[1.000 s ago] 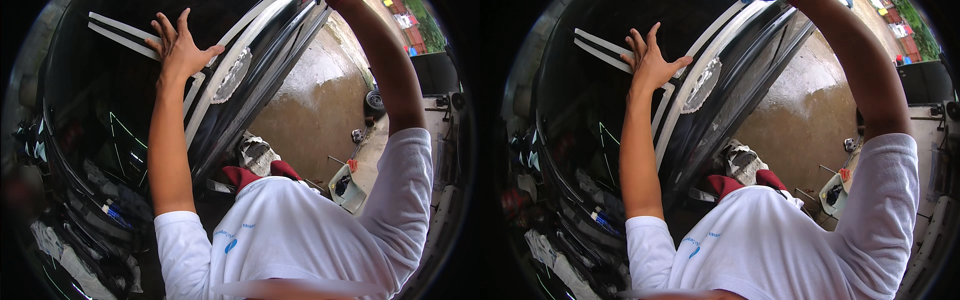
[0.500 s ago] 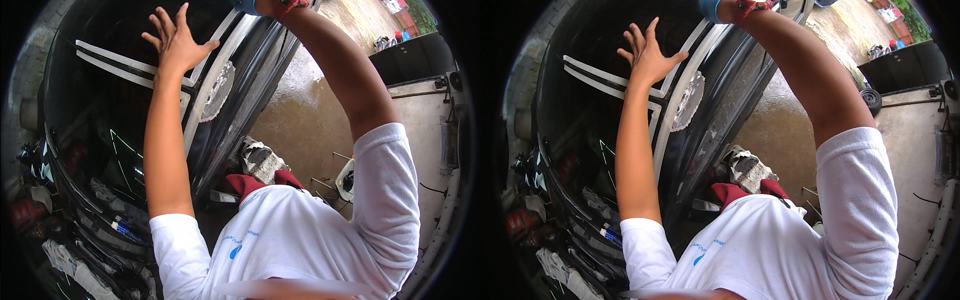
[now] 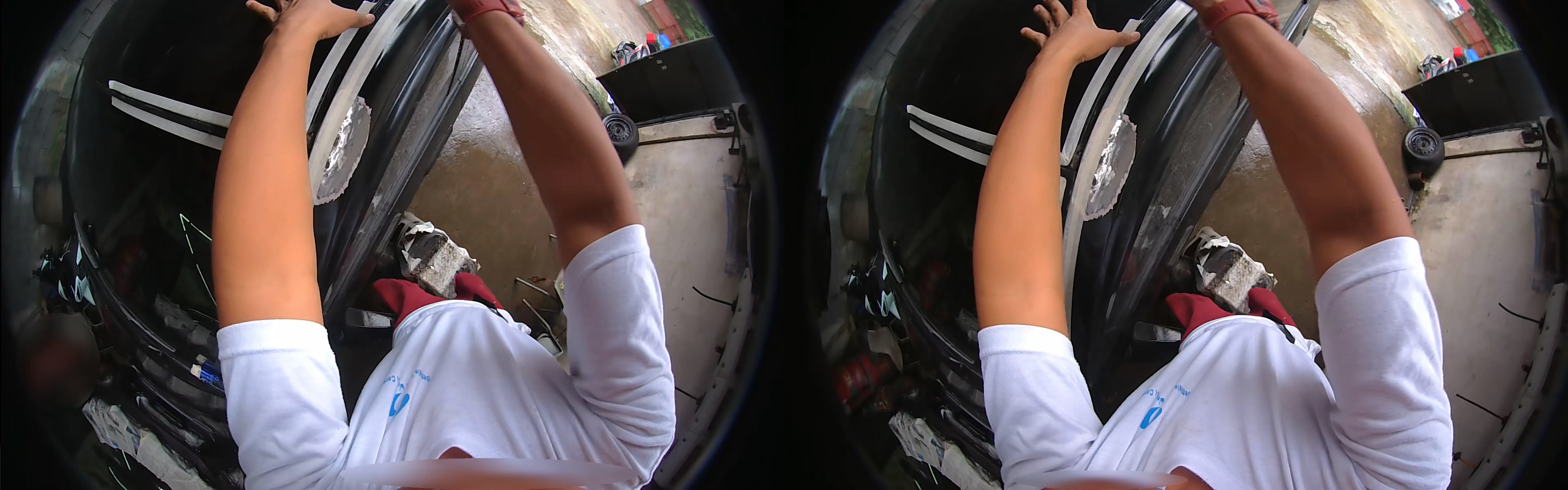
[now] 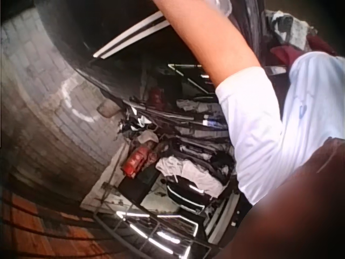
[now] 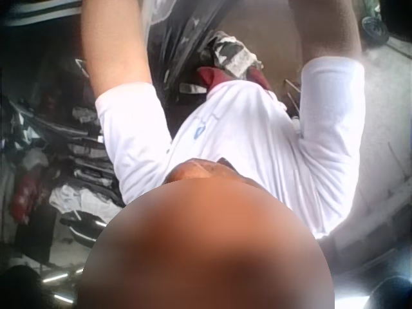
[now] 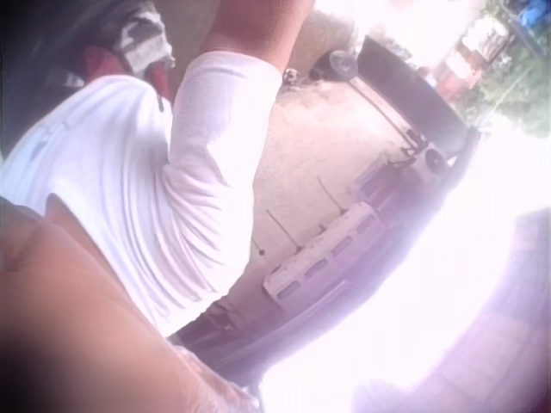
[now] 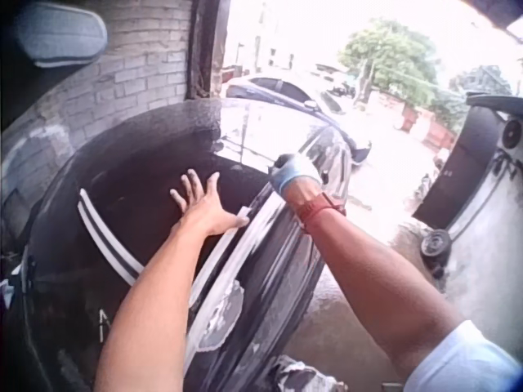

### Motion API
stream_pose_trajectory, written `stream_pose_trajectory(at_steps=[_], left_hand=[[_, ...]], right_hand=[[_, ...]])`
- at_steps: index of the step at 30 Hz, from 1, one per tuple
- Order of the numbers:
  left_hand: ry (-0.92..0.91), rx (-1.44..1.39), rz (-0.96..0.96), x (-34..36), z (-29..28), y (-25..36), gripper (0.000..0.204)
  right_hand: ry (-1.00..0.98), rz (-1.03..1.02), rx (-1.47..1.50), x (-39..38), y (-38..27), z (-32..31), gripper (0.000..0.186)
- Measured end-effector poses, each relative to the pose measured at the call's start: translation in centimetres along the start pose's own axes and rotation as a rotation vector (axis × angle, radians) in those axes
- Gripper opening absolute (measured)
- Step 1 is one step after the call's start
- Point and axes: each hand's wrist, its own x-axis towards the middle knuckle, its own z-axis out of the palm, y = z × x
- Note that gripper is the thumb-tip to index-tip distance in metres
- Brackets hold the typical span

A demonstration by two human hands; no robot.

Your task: The person applies masking tape to the edges of a damaged area on a black car's rear quarter panel. They then use a tube of body filler to apply a white substance over the taped-off section, smoothing it with a gloved hand.

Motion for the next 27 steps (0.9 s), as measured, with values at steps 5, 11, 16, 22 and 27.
stream_pose_trajectory(at_steps=[5,11,16,22,27], left_hand=[[0.130,-0.025,-0.011,-0.9,0.4,1.1,0.126],[0.281,-0.747,0.341,-2.1,1.3,-7.5,0.086],[-0.020,-1.078,0.340,-11.6,-1.6,-9.5,0.051],[0.269,-1.231,0.231,-15.5,-1.0,-12.5,0.024],[0.567,-1.153,-0.049,-13.0,-1.1,-17.8,0.017]], right_hand=[[-0.254,-0.036,0.465,-1.9,0.3,-5.6,0.026],[-0.624,-0.080,0.714,-10.4,-5.2,-7.7,0.068],[-0.780,-0.050,0.836,-14.0,-7.8,-5.2,0.070],[-0.822,-0.149,0.941,-15.4,-14.4,-3.1,0.072],[-0.723,-0.398,0.544,-15.8,-15.0,-2.7,0.050]])
